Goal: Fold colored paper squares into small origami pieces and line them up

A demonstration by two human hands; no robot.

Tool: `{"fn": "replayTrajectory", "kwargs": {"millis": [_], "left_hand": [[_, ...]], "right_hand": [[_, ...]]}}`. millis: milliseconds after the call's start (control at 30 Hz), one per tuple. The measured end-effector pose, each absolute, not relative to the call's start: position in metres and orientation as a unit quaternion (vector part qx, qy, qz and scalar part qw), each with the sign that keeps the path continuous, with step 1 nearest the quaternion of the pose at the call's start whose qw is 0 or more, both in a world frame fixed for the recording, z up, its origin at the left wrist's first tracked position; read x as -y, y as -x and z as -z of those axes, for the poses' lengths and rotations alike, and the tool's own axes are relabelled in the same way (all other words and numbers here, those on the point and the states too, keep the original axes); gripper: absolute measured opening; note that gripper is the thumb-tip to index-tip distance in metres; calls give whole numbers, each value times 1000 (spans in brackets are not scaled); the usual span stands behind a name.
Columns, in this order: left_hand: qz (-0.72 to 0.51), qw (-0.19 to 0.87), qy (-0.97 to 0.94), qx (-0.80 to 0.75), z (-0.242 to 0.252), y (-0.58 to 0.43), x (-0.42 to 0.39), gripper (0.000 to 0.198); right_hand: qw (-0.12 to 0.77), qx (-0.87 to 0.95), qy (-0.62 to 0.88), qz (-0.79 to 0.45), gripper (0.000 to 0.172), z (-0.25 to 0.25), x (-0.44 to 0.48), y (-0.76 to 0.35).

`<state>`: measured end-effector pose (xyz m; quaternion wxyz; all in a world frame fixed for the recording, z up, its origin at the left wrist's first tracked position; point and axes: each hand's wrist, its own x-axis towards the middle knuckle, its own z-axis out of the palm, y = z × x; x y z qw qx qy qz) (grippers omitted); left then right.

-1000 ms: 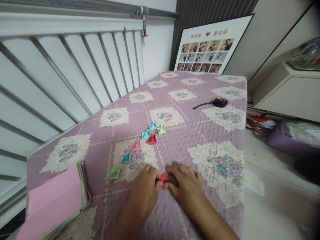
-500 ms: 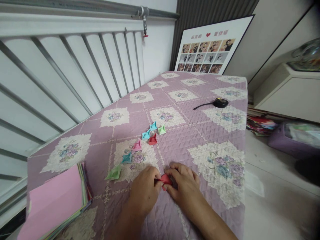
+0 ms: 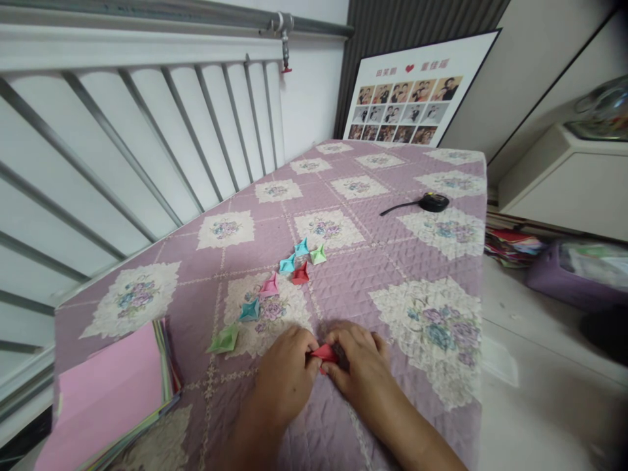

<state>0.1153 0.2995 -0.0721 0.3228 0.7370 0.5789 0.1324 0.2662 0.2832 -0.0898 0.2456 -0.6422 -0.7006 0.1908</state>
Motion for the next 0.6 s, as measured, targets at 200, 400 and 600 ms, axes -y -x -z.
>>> {"fn": "replayTrajectory", "kwargs": {"millis": [200,400,600], "left_hand": [[-149,378,-699,-588,73,-112,-302,8],[-224,398,-689,-563,80,-114,-303,9],[-258,267,-773,-515,78,-118,-300,20]], "right_hand": [[244,707,623,-230,24,88,-286,-270],[254,736,590,-211,11,80,-286,-273],[297,776,550,-87,13,83,-288,-275]]}}
